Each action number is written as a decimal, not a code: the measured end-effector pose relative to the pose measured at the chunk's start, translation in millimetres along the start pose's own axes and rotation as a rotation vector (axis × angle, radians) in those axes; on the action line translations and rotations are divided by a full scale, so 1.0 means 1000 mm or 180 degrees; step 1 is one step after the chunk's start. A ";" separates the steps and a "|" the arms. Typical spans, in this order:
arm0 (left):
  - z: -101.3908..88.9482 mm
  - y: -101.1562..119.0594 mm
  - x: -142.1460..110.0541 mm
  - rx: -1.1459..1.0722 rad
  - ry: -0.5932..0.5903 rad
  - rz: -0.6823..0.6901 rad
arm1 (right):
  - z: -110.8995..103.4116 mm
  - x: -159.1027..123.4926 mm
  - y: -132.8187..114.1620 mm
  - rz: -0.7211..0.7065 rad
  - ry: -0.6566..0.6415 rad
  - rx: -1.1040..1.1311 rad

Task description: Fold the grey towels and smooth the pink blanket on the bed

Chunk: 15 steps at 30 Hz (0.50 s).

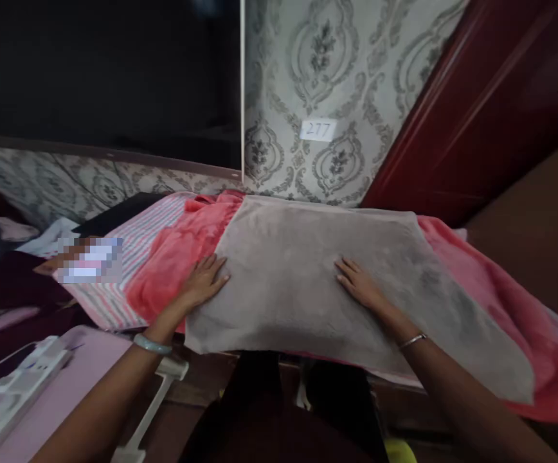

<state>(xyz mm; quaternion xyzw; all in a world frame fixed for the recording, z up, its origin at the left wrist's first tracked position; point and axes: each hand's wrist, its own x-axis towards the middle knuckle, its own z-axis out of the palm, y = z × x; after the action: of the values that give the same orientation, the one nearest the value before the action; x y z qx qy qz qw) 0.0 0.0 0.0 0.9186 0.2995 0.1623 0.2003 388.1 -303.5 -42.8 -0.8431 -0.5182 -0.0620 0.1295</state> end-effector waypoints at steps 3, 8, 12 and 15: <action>0.010 0.005 0.000 0.0416 0.0055 -0.0126 | -0.017 -0.059 0.042 0.0467 -0.0016 -0.0299; 0.008 0.011 0.005 0.0905 -0.0023 -0.0142 | -0.046 -0.152 0.094 0.1515 0.0320 -0.0626; 0.003 0.016 0.009 0.1066 -0.0165 -0.0146 | -0.056 -0.202 0.109 0.2126 0.0724 -0.0711; 0.001 0.016 0.011 0.1186 -0.0172 -0.0175 | -0.056 -0.214 0.110 0.2418 0.0964 -0.0645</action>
<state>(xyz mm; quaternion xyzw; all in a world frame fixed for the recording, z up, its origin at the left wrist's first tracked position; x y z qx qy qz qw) 16.4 -5.5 8.7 0.9353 0.3438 0.0738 0.0390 390.2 -549.6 -57.0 -0.9641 -0.1368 -0.1837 0.1343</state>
